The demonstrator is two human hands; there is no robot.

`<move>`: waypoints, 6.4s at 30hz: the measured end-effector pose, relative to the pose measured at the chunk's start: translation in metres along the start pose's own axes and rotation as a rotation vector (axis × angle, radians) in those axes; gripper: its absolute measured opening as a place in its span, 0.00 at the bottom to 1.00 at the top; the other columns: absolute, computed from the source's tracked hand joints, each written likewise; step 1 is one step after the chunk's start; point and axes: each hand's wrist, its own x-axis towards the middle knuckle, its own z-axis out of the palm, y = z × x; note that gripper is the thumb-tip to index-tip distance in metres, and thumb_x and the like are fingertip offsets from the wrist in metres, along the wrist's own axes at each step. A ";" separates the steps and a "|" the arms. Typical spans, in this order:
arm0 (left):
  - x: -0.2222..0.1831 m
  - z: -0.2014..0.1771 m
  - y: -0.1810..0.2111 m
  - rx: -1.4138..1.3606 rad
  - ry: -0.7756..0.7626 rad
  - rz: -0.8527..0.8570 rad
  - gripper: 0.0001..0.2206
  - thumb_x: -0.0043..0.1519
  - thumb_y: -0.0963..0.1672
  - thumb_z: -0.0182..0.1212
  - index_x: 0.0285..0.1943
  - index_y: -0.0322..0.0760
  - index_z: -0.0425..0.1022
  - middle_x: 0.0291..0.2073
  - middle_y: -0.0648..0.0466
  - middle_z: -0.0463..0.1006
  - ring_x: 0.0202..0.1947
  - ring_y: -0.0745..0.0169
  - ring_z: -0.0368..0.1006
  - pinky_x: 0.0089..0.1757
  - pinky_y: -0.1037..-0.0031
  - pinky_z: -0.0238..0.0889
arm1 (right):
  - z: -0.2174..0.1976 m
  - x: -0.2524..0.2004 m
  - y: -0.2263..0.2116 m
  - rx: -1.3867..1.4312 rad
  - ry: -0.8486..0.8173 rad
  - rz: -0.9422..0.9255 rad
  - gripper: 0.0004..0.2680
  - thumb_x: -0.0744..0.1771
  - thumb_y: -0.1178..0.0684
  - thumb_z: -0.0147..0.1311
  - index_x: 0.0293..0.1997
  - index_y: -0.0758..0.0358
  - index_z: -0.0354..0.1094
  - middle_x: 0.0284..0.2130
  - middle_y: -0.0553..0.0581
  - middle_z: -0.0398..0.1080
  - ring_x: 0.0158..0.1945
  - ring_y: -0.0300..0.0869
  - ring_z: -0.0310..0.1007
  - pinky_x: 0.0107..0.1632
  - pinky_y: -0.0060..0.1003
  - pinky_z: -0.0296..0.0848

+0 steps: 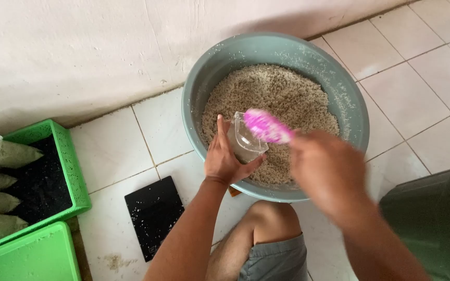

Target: Filling small plastic bags with grain from a large basin, weighing them on a digital scale, and sealing them for distribution.

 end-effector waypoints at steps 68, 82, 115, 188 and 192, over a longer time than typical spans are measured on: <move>0.019 -0.034 -0.045 -0.536 -0.206 0.011 0.32 0.52 0.49 0.60 0.68 0.38 0.62 0.55 0.42 0.73 0.59 0.41 0.66 0.58 0.56 0.60 | 0.128 0.025 0.106 -0.129 0.036 0.095 0.11 0.63 0.46 0.49 0.42 0.57 0.76 0.38 0.62 0.76 0.47 0.57 0.76 0.48 0.55 0.73; 0.048 -0.065 -0.001 -0.129 -0.043 -0.118 0.09 0.56 0.47 0.68 0.44 0.47 0.82 0.36 0.56 0.84 0.41 0.54 0.80 0.40 0.64 0.76 | 0.138 0.040 0.046 0.737 0.535 -0.194 0.03 0.62 0.55 0.58 0.29 0.57 0.76 0.22 0.57 0.72 0.26 0.50 0.75 0.29 0.41 0.74; -0.027 -0.221 0.091 -0.282 0.107 0.016 0.06 0.57 0.38 0.65 0.41 0.38 0.83 0.35 0.47 0.83 0.35 0.48 0.80 0.35 0.67 0.76 | 0.027 -0.006 -0.011 0.914 0.547 -0.585 0.03 0.62 0.60 0.67 0.33 0.64 0.76 0.23 0.57 0.73 0.24 0.36 0.72 0.22 0.24 0.66; -0.251 -0.165 -0.147 -0.011 0.307 -0.625 0.18 0.56 0.36 0.62 0.57 0.25 0.70 0.42 0.45 0.79 0.36 0.56 0.77 0.36 0.70 0.70 | 0.174 0.076 0.139 -0.307 -0.207 -0.265 0.06 0.64 0.56 0.49 0.33 0.60 0.74 0.32 0.58 0.72 0.32 0.49 0.73 0.38 0.45 0.73; -0.246 -0.170 -0.138 0.096 0.291 -0.503 0.24 0.56 0.37 0.62 0.62 0.24 0.64 0.46 0.44 0.77 0.42 0.56 0.75 0.37 0.69 0.71 | 0.157 0.071 0.120 -0.101 -0.449 -0.073 0.18 0.69 0.45 0.48 0.21 0.66 0.71 0.14 0.56 0.68 0.16 0.42 0.61 0.26 0.40 0.61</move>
